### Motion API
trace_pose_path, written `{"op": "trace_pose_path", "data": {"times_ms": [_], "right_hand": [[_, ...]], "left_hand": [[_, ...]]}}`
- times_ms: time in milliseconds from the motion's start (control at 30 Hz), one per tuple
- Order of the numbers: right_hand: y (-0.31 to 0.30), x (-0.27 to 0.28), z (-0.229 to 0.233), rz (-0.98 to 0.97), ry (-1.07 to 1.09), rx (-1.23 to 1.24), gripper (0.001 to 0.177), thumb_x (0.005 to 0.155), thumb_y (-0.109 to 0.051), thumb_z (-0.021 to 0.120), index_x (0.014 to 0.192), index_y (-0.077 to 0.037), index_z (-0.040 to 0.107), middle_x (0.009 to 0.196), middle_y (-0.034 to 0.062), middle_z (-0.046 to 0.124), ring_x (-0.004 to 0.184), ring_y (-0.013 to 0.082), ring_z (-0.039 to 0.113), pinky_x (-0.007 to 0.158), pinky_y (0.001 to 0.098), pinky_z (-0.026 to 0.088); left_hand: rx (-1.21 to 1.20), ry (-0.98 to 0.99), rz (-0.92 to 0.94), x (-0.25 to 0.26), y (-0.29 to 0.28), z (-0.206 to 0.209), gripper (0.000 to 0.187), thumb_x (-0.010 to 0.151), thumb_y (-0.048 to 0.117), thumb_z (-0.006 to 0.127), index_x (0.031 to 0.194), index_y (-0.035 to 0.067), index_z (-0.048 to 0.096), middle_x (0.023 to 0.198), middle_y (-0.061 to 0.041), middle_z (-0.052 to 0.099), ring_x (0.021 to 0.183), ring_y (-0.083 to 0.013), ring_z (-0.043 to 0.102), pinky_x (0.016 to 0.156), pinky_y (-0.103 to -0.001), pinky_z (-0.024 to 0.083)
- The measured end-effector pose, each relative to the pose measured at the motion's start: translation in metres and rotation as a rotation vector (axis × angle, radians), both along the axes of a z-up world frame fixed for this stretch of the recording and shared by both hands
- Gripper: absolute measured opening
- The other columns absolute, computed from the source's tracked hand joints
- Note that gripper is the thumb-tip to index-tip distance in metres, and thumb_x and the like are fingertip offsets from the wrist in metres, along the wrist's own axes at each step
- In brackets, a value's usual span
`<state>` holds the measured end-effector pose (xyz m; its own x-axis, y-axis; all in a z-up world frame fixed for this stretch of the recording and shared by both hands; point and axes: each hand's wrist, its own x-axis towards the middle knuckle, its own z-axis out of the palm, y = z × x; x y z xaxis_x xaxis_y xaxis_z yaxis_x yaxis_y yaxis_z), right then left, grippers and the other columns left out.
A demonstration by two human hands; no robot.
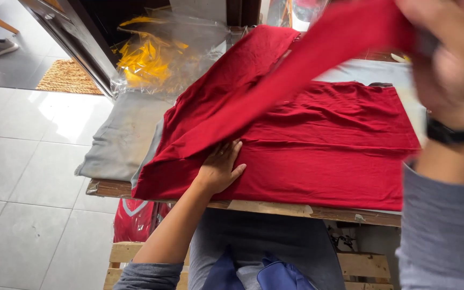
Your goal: The person irons a red v-neck t-shirt on a padded ironing board, smoothing the body and sleeves, folding the shirt, and pressing the folded edges. The person then places the finished shirt into a clear plastic bag.
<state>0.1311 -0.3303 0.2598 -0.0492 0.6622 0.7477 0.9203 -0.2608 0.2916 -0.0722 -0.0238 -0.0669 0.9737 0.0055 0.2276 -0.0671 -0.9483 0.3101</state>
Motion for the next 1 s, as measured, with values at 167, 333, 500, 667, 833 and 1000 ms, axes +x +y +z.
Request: {"op": "trace_pose_path", "data": {"times_ms": [167,333,500,667,833,1000], "right_hand": [[-0.147,0.049,-0.147,-0.180,1.524,0.364,0.040,0.090,0.001,0.063,0.125,-0.014,0.070,0.112,0.0043,0.071,0.091,0.0116,0.067,0.080,0.0178,0.056],[-0.167,0.036,-0.232,-0.661,1.761,0.028,0.049,0.088,0.015,0.064,0.128,-0.010,0.075,0.109,0.0145,0.064,0.068,0.0153,0.037,0.060,0.0306,0.030],[-0.172,0.020,-0.237,-0.255,1.788,0.492,0.054,0.089,0.013,0.055,0.139,-0.008,0.058,0.148,0.0154,0.056,0.131,0.0180,0.055,0.112,0.0256,0.044],[-0.165,0.009,-0.258,-0.635,1.650,0.157,0.054,0.086,0.006,0.068,0.137,-0.010,0.065,0.144,0.0063,0.062,0.137,0.0184,0.049,0.114,0.0296,0.036],[-0.177,0.008,-0.260,-0.480,1.527,0.228,0.054,0.086,0.007,0.068,0.138,-0.008,0.063,0.139,0.0098,0.062,0.129,0.0199,0.055,0.111,0.0316,0.040],[-0.166,0.002,-0.257,-0.599,1.616,0.150,0.052,0.087,0.002,0.069,0.138,-0.009,0.064,0.147,0.0071,0.058,0.137,0.0227,0.052,0.119,0.0337,0.036]], "left_hand": [[-0.024,0.215,0.154,0.003,-0.012,-0.006,0.078,0.098,0.061,0.040,0.157,0.009,0.035,0.149,-0.018,0.053,0.133,-0.0360,0.053,0.104,-0.051,0.045],[-0.172,0.346,0.236,0.001,-0.020,0.018,0.086,0.088,0.061,0.049,0.157,0.012,0.033,0.153,-0.014,0.048,0.137,-0.0336,0.048,0.109,-0.049,0.042],[-0.317,0.497,0.349,-0.019,-0.022,0.049,0.095,0.079,0.062,0.057,0.158,0.016,0.032,0.156,-0.011,0.044,0.142,-0.0311,0.043,0.115,-0.046,0.038],[-0.459,0.641,0.440,-0.040,-0.023,0.086,0.105,0.070,0.063,0.066,0.159,0.019,0.031,0.160,-0.007,0.039,0.147,-0.0288,0.038,0.120,-0.044,0.034],[-0.616,0.781,0.552,-0.070,-0.012,0.109,0.117,0.061,0.064,0.075,0.160,0.022,0.030,0.164,-0.004,0.034,0.151,-0.0264,0.033,0.125,-0.041,0.030],[-0.744,0.884,0.649,-0.113,0.024,0.080,0.126,0.054,0.065,0.082,0.161,0.025,0.029,0.167,-0.001,0.031,0.155,-0.0245,0.029,0.129,-0.039,0.027]]}}
